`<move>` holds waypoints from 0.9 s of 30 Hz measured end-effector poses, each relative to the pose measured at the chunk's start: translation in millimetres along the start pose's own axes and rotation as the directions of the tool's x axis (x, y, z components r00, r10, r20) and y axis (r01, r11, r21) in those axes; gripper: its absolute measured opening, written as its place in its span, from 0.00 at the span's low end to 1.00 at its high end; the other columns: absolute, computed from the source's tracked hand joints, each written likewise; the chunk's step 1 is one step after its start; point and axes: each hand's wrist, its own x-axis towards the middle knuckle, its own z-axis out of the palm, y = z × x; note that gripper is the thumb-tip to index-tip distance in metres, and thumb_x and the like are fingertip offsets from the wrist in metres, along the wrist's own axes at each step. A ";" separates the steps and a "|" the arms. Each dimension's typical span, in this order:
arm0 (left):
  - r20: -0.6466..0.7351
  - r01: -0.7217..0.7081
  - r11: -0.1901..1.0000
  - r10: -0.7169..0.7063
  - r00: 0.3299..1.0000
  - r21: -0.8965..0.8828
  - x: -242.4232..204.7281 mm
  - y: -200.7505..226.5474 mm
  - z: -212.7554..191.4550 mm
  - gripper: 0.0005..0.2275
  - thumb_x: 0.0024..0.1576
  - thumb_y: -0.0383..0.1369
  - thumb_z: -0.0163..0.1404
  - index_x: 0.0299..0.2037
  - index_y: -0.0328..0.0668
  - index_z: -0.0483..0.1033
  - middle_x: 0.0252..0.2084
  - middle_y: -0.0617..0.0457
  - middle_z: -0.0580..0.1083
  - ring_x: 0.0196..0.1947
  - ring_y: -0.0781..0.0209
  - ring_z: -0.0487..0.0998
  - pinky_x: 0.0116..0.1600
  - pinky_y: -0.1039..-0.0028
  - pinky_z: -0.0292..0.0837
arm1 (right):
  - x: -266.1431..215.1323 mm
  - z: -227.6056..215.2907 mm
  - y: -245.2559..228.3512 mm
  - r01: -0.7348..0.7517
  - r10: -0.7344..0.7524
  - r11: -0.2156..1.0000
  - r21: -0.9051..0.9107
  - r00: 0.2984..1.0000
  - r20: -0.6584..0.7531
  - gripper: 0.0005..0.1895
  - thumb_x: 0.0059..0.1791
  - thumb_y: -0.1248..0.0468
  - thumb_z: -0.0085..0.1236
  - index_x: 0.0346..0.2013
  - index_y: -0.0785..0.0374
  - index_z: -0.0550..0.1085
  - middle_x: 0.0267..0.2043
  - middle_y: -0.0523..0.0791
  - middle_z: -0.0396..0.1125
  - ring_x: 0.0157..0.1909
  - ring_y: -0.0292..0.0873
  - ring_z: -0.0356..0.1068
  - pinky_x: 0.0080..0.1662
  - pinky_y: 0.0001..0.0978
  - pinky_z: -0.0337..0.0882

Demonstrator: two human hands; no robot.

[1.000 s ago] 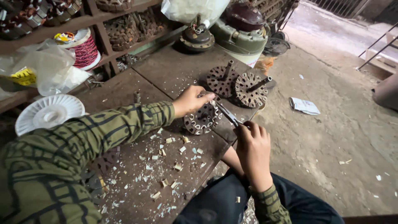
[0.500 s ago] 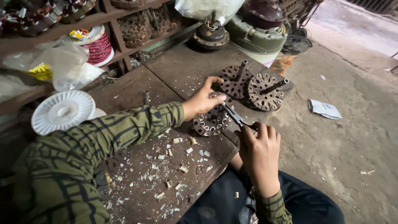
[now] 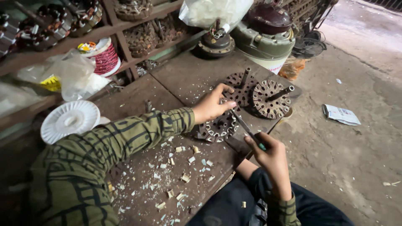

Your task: The person uses pliers to remove small white insulating pieces from the slots of a circular metal stator core. They work methodically around the component, placing the removed pieces on the table.

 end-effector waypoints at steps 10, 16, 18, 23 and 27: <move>0.005 0.006 0.990 -0.007 1.000 0.138 9.3 24.4 -7.5 0.17 0.56 0.42 0.59 0.49 0.40 0.74 0.38 0.43 0.79 0.40 0.51 0.82 0.48 0.64 0.75 | -15.4 -49.3 51.2 -0.098 0.275 0.424 0.901 0.961 -0.025 0.13 0.46 0.57 0.55 0.39 0.60 0.70 0.29 0.42 0.62 0.29 0.38 0.60 0.30 0.28 0.61; 0.005 -0.041 0.999 0.041 0.999 -0.016 10.9 1.0 3.2 0.16 0.55 0.40 0.61 0.46 0.36 0.80 0.39 0.49 0.82 0.40 0.64 0.83 0.47 0.72 0.77 | -41.1 -136.4 71.0 0.559 0.164 0.099 0.823 0.807 -0.567 0.10 0.63 0.62 0.54 0.53 0.66 0.74 0.48 0.52 0.68 0.49 0.46 0.68 0.53 0.32 0.68; 0.062 0.070 0.993 -0.065 0.996 -0.097 16.8 -2.1 4.8 0.17 0.54 0.40 0.60 0.48 0.37 0.79 0.37 0.51 0.81 0.36 0.67 0.80 0.42 0.73 0.76 | -37.6 -130.0 58.8 0.556 0.238 0.061 0.829 0.799 -0.553 0.09 0.63 0.64 0.52 0.52 0.69 0.74 0.51 0.53 0.70 0.53 0.49 0.70 0.58 0.37 0.70; 0.169 0.195 0.953 -0.158 0.973 -0.234 18.1 -1.4 6.2 0.20 0.53 0.41 0.59 0.53 0.40 0.76 0.32 0.55 0.77 0.27 0.72 0.72 0.32 0.75 0.70 | -41.1 -82.0 5.2 0.144 0.087 0.807 0.572 0.930 -0.357 0.10 0.58 0.60 0.52 0.47 0.64 0.74 0.47 0.48 0.73 0.49 0.43 0.73 0.54 0.36 0.72; 0.068 0.157 0.987 -0.154 0.986 -0.043 10.0 1.1 -0.4 0.19 0.53 0.44 0.60 0.48 0.40 0.77 0.34 0.53 0.78 0.31 0.68 0.75 0.38 0.74 0.73 | -41.2 -42.7 -22.1 -0.057 0.080 0.962 0.266 0.994 -0.078 0.15 0.54 0.60 0.57 0.44 0.72 0.78 0.38 0.47 0.73 0.38 0.39 0.67 0.41 0.30 0.65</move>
